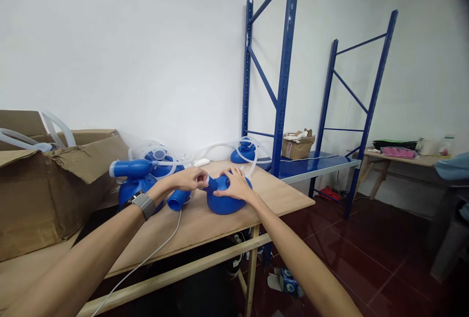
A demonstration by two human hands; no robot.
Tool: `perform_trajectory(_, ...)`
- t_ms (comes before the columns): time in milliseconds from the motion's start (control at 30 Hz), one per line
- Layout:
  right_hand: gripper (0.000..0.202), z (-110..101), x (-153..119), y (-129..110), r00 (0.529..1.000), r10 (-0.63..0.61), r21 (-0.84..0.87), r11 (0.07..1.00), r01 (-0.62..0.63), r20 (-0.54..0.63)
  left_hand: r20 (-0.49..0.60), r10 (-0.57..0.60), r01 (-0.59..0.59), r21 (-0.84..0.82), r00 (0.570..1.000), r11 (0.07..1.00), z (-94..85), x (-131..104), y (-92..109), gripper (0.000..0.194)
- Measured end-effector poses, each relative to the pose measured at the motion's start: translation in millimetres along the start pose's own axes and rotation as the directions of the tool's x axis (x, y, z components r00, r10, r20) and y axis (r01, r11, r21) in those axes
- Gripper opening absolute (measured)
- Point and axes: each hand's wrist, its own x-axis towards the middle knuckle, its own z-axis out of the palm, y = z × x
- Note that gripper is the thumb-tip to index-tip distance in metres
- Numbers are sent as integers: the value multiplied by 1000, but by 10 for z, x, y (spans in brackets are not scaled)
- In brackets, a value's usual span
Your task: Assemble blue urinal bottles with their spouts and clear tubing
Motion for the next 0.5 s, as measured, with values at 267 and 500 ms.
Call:
perform_trajectory(267,66,11,13,27,1000,-9,-8,1000,9,11,40,-21,24,-89,999,996,-34,-6,3,16)
perform_trajectory(500,67,28,11,-13,999,45,2,999,-45,-10,-119,-57,49,-71,991,996,104,-81,-43,20)
